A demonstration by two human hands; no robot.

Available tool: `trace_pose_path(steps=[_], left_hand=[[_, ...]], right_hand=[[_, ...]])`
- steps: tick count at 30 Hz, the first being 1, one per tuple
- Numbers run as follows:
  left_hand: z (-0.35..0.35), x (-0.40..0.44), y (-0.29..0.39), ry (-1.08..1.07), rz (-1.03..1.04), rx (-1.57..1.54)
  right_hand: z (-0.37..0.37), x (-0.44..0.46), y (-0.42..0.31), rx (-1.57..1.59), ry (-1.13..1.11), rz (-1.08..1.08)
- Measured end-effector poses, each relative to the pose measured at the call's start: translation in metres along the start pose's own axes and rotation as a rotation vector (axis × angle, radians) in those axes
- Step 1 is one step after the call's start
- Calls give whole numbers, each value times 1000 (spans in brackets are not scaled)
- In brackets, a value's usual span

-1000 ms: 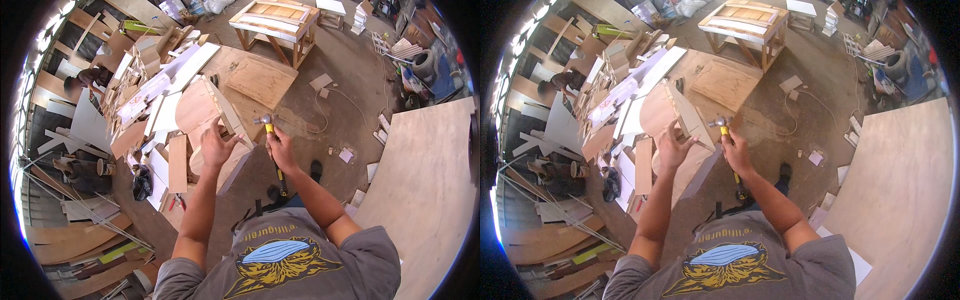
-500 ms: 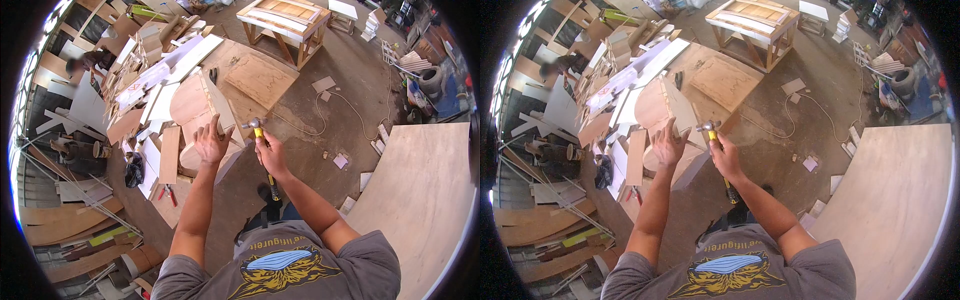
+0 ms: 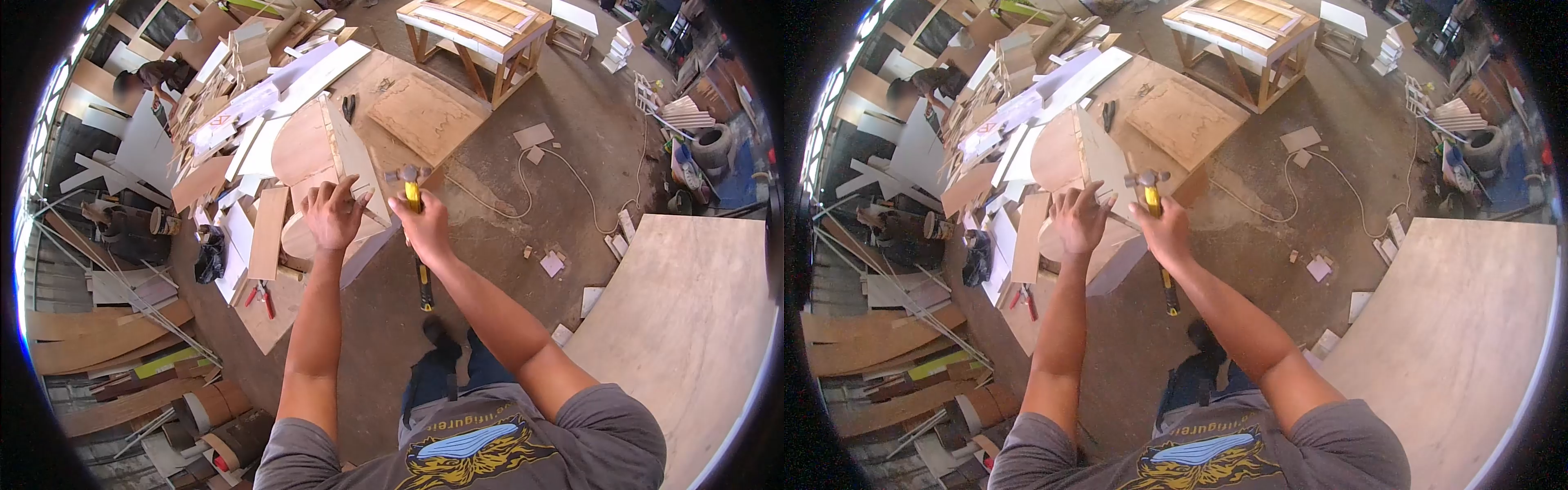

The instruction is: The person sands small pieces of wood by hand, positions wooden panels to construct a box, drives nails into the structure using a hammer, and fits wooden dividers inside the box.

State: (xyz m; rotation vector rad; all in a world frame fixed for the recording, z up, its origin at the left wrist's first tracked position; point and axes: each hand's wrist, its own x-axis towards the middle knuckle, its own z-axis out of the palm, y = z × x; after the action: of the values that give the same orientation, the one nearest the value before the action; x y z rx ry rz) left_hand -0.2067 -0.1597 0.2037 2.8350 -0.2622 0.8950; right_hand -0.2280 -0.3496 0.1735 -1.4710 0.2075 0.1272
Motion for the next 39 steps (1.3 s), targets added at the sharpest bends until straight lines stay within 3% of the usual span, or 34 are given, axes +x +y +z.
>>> trace_pose_path(steps=[2,7,10,13,24,39], left_hand=[[-3,-3,-2,-16,11,1],[-4,-4,-4,-2,29,-37],[-5,-8,-7,-36,37,-44],[1,-11,-10,16,70,-16],[4,-7,-3,30,-57,-100],[6,-4,-6,155,72,-199]], right_hand=[[21,20,8,5,59,-124],[48,36,-6,31,31,-25],[64,35,-4,30,84,-160],[74,34,-3,-187,208,-305],[69,42,-6,-180,137,-315],[64,45,-4,-165,85,-273]])
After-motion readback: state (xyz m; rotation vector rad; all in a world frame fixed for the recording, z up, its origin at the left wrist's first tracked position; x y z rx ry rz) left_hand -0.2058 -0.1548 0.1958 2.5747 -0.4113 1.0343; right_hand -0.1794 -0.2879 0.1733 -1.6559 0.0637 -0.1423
